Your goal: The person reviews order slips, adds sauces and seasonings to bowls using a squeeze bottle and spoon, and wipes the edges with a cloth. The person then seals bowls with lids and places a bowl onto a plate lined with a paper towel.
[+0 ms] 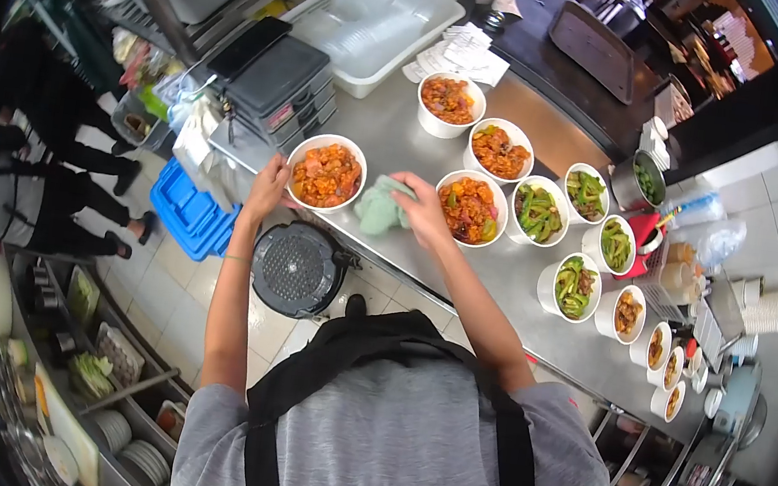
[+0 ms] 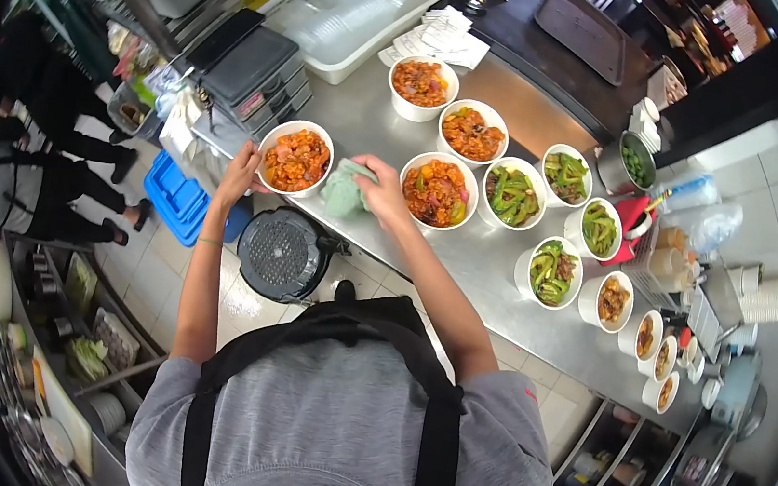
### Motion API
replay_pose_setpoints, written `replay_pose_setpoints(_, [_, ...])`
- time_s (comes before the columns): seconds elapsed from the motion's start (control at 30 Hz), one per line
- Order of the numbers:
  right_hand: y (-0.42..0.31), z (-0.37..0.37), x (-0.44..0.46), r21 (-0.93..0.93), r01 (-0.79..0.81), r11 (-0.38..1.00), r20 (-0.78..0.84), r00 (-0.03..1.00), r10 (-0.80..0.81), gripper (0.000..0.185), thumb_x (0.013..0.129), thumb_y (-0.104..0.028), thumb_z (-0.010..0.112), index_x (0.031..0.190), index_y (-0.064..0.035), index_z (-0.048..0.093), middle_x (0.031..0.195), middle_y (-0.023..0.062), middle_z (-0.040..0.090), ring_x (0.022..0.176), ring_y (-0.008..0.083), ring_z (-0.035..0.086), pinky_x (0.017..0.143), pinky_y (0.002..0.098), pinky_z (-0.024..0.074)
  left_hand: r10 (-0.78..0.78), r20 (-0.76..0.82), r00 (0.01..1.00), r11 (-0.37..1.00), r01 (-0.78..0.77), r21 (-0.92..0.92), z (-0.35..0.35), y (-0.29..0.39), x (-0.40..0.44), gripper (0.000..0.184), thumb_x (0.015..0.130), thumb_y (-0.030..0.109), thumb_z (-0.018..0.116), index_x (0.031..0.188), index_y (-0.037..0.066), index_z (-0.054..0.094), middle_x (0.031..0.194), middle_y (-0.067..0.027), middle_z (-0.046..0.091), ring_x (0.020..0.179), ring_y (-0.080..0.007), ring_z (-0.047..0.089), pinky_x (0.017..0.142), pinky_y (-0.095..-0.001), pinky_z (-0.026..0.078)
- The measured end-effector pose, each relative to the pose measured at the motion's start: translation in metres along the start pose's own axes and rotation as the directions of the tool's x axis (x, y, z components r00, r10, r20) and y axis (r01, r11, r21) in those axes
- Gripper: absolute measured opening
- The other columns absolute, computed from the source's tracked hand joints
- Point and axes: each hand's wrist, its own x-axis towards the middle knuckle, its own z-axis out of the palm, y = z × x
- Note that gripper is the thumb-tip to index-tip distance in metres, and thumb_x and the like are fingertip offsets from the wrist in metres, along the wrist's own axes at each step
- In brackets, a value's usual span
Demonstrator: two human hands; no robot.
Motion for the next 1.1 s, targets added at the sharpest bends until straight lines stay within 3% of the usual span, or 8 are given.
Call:
replay_pose_setpoints(0.13, [-0.068,-0.04,-0.037,0.299,0.012,0.954,-0.06,0.998,0.007,0.024,0.082,-0.001,0.057,0.105,-0.0014,0.054,0.097,0.0012,0.058,0.091,0.0091,0.054,0.08,0.0231,0.0434,0.387,-0.112,0.915,0.466,-0.089,0.88,0.034,0.092,-0.016,0.026,0.084,0.021,0.054,0.102,0.004,0.046,0.083,-0.0235,0.06,0.07,-0.0409,0.059,0.059,-0.0488,0.046])
replay_pose_setpoints(0.23, [-0.129,-0.087,-0.032,0.371,0.152,0.916,-0.211,0.975,-0.076,0.027,0.081,-0.003,0.06,0.107,-0.0055,0.055,0.1,0.0012,0.059,0.09,0.0104,0.056,0.079,0.0247,0.0461,0.681,-0.11,0.724,0.572,-0.432,0.698,0.088,0.136,0.015,0.027,0.085,0.022,0.054,0.103,0.002,0.051,0.084,-0.0221,0.062,0.065,-0.0355,0.062,0.055,-0.0441,0.048])
replay_pose_setpoints(0.3, [-0.17,-0.126,-0.013,0.189,0.272,0.944,-0.241,0.944,-0.224,0.025,0.08,-0.006,0.061,0.104,-0.0056,0.057,0.096,0.0003,0.06,0.086,0.0097,0.057,0.075,0.0232,0.0465,0.287,-0.01,0.958,0.928,-0.276,0.249,0.131,0.135,0.053,0.03,0.087,0.022,0.053,0.103,-0.003,0.053,0.087,-0.0224,0.062,0.059,-0.0286,0.064,0.05,-0.0374,0.049])
replay_pose_setpoints(0.47, [-0.223,-0.22,0.055,-0.121,0.41,0.904,-0.262,0.865,-0.427,0.022,0.085,-0.013,0.058,0.104,-0.0028,0.059,0.093,0.0017,0.062,0.084,0.0098,0.057,0.075,0.0243,0.0443,-0.062,0.012,0.998,0.974,0.063,-0.216,0.213,0.085,0.157,0.025,0.088,0.015,0.049,0.101,-0.007,0.051,0.092,-0.0187,0.061,0.059,-0.0268,0.065,0.046,-0.0301,0.053])
replay_pose_setpoints(0.6, [-0.142,-0.359,0.145,-0.871,0.046,0.49,-0.164,0.912,-0.376,0.025,0.078,-0.025,0.064,0.088,-0.003,0.067,0.09,0.0115,0.066,0.083,0.0196,0.062,0.074,0.0303,0.0466,0.015,-0.078,0.997,0.987,-0.027,-0.161,0.226,0.09,0.193,0.02,0.085,0.008,0.048,0.101,-0.005,0.047,0.087,-0.0147,0.06,0.058,-0.0254,0.065,0.044,-0.0293,0.053])
replay_pose_setpoints(0.7, [-0.094,-0.384,0.181,-0.833,-0.241,0.498,-0.329,0.939,-0.097,0.024,0.061,-0.023,0.075,0.077,-0.0056,0.069,0.07,0.011,0.066,0.067,0.0178,0.063,0.065,0.0313,0.0483,0.054,0.102,0.993,0.996,-0.061,0.061,0.239,0.107,0.236,0.02,0.084,0.007,0.049,0.102,-0.002,0.049,0.088,-0.0148,0.061,0.057,-0.0239,0.065,0.044,-0.029,0.054])
replay_pose_setpoints(0.93, [-0.021,-0.349,0.294,-0.364,0.154,0.919,-0.013,0.985,-0.171,0.025,0.064,0.007,0.064,0.087,-0.0011,0.062,0.082,0.0029,0.063,0.077,0.0103,0.057,0.07,0.0249,0.0461,-0.012,0.379,0.925,0.967,-0.086,0.241,0.292,0.144,0.298,0.018,0.083,0.013,0.052,0.097,0.002,0.05,0.083,-0.0153,0.06,0.052,-0.0232,0.063,0.042,-0.0308,0.054])
replay_pose_setpoints(1.1, [-0.047,-0.344,0.292,-0.7,0.349,0.623,0.228,0.936,-0.267,0.017,0.062,0.001,0.059,0.077,-0.0046,0.066,0.077,0.0072,0.061,0.075,0.0169,0.059,0.07,0.0293,0.0462,0.08,0.353,0.932,0.944,-0.185,0.275,0.303,0.134,0.315,0.016,0.081,0.013,0.054,0.09,0.001,0.05,0.08,-0.017,0.058,0.056,-0.0288,0.063,0.041,-0.0364,0.056])
